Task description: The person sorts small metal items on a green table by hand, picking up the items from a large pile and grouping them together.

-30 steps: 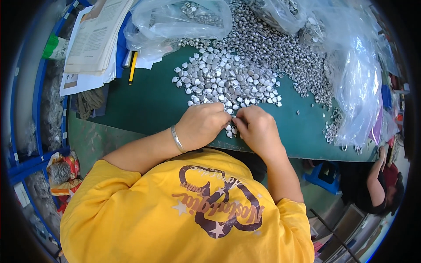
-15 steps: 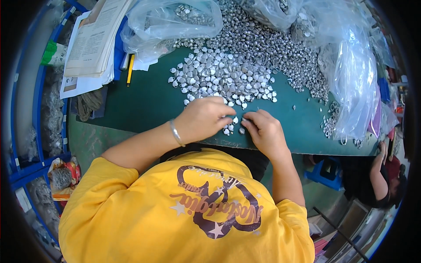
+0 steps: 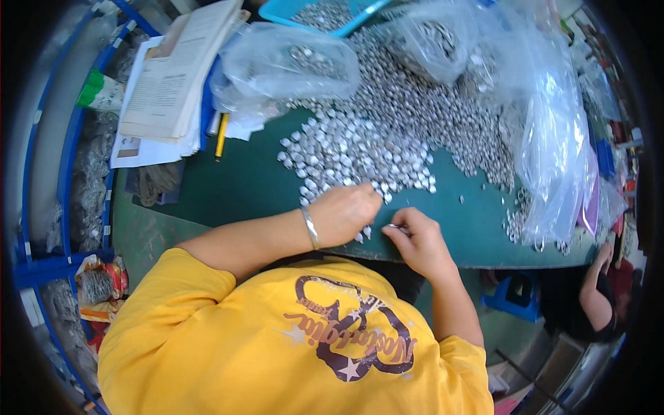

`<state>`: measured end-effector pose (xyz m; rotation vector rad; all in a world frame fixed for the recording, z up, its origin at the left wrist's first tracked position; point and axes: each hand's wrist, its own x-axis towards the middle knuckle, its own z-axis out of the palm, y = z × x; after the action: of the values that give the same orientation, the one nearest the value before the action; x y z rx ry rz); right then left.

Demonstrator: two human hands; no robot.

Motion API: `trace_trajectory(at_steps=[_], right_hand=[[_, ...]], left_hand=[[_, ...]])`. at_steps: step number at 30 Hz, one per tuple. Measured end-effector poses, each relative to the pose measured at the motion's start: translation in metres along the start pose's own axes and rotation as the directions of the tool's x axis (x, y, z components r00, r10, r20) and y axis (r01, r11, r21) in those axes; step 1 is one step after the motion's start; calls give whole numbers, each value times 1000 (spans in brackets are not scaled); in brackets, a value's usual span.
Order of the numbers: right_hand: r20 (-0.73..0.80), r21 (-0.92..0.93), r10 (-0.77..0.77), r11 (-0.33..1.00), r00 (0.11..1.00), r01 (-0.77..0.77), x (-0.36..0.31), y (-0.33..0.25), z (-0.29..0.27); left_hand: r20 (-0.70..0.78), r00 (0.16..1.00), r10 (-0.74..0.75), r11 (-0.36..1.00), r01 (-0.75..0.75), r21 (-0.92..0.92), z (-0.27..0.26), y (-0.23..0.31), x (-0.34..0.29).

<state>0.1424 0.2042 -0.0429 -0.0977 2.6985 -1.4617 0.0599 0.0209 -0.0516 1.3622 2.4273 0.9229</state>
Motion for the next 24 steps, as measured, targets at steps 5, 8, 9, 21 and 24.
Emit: trace_trajectory(at_steps=[5, 8, 9, 21, 24], right_hand=[[204, 963, 283, 111, 937, -243, 44, -9, -21], [302, 953, 174, -30, 937, -301, 72, -45, -24], [331, 943, 124, -34, 935, -330, 82, -63, -24], [98, 945, 246, 281, 964, -168, 250, -144, 31], [-98, 670, 50, 742, 994, 28, 237, -105, 4]], left_hand=[[-93, 990, -103, 868, 43, -494, -22, -2, 11], [241, 871, -427, -153, 193, -969, -75, 2, 8], [146, 909, -391, -196, 72, -978, -96, 3, 8], [-142, 591, -794, -55, -302, -952, -186, -106, 75], [-323, 610, -723, 252, -203, -946, -172, -64, 70]])
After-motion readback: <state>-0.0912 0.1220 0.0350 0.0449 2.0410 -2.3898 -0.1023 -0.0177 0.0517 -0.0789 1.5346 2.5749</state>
